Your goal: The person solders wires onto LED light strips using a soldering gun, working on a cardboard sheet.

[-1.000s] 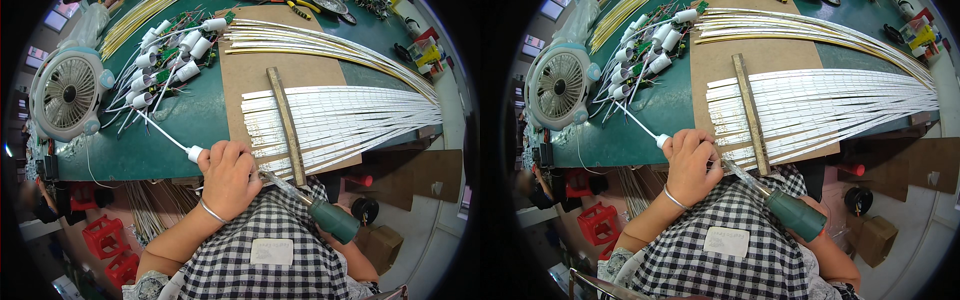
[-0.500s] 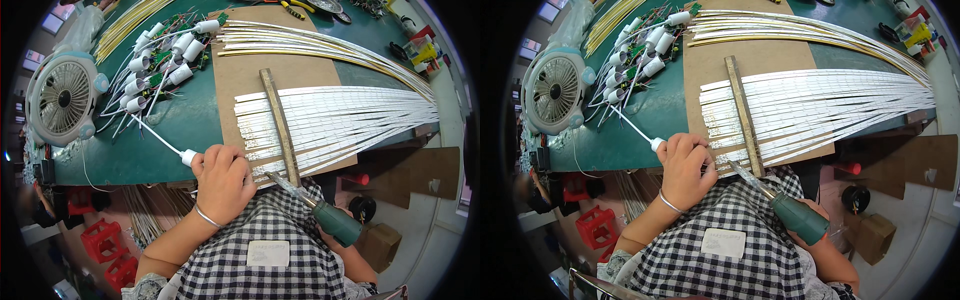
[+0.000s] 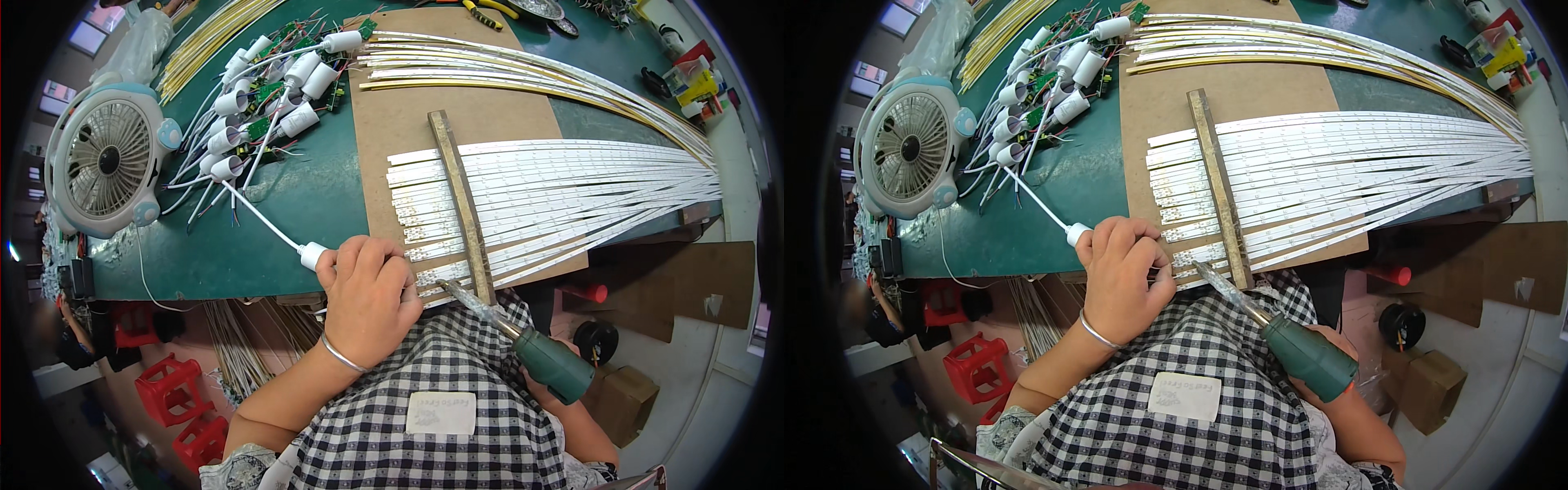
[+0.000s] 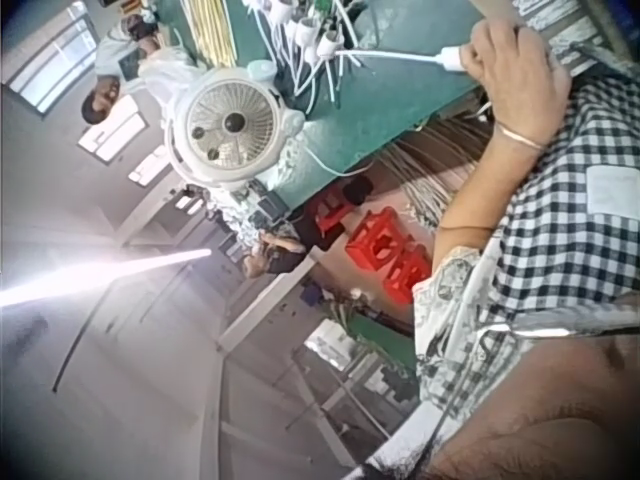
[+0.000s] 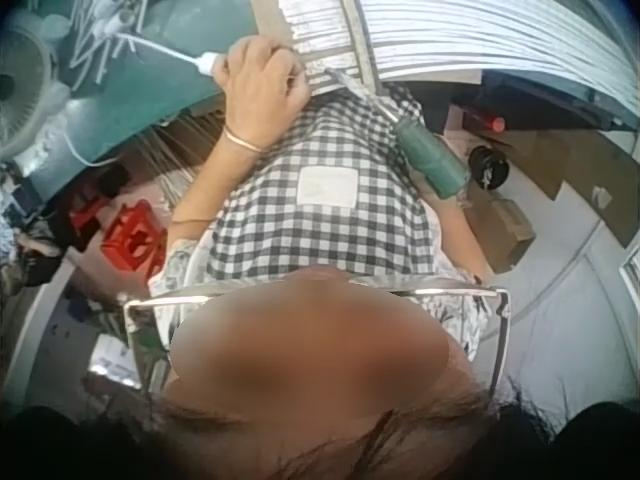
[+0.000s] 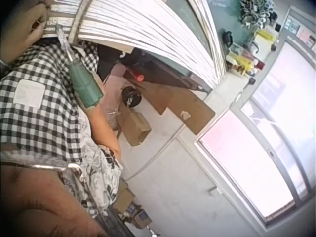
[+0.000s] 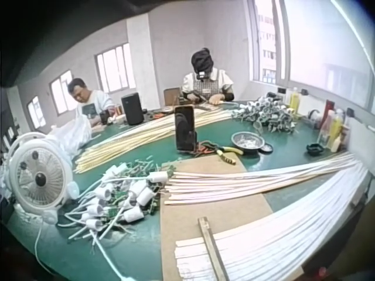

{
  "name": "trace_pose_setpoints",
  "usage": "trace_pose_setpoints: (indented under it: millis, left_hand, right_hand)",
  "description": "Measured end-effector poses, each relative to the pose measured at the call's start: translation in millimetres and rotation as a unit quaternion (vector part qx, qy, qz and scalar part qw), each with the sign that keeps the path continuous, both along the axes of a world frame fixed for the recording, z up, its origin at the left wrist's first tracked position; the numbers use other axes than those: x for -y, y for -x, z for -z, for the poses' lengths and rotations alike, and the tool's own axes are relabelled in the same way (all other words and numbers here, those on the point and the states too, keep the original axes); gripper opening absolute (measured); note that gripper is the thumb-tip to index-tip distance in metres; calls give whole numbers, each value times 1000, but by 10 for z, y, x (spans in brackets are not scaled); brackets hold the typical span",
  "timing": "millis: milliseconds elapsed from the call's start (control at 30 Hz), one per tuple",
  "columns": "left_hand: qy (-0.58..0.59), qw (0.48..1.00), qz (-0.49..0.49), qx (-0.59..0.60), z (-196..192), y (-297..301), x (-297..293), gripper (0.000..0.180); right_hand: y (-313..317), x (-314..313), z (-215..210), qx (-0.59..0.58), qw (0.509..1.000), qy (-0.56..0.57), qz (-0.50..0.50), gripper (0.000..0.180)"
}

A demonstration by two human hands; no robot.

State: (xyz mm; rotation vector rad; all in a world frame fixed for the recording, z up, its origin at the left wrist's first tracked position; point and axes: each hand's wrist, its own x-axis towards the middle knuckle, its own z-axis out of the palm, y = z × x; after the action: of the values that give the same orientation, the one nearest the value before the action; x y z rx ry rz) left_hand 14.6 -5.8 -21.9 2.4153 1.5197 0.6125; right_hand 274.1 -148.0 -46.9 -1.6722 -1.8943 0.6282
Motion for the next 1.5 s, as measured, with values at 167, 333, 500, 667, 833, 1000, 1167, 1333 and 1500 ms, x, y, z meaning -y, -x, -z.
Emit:
trace_pose_setpoints:
  millis: [167, 333, 500, 667, 833, 1000, 1167, 1333, 1500]
  left_hand:
    - [29, 998, 22, 47, -61, 50, -12, 14]
    - [33, 999, 31, 30, -65, 67, -52, 12]
    - [45, 998, 31, 16, -63, 67, -79, 13]
    - [61, 997, 53, -9, -97, 83, -135, 13]
    - [67, 995, 74, -18, -109, 91, -209, 12]
    - [79, 992, 92, -38, -135, 90, -263, 10]
    - [83, 991, 99, -40, -132, 98, -277, 10]
    - [91, 990, 104, -37, -144, 89, -293, 10]
    - [87, 990, 104, -34, -154, 80, -298, 9]
  right_hand:
    - [-29, 11, 31, 22, 999, -24, -18, 24]
    - [-25, -7, 5, 19, 1000, -17, -17, 24]
    - [-25, -45, -31, 18, 999, -15, -27, 23]
    - [2, 27, 2, -66, 996, 56, 31, 19]
    - [4, -125, -65, 24, 998, 19, -53, 18]
    - [45, -149, -104, 33, 998, 3, -48, 23]
    - [68, -191, -111, 21, 999, 5, -48, 23]
    - [62, -185, -52, 27, 999, -1, -40, 22]
    - [-62, -76, 20, -87, 994, 63, -17, 31]
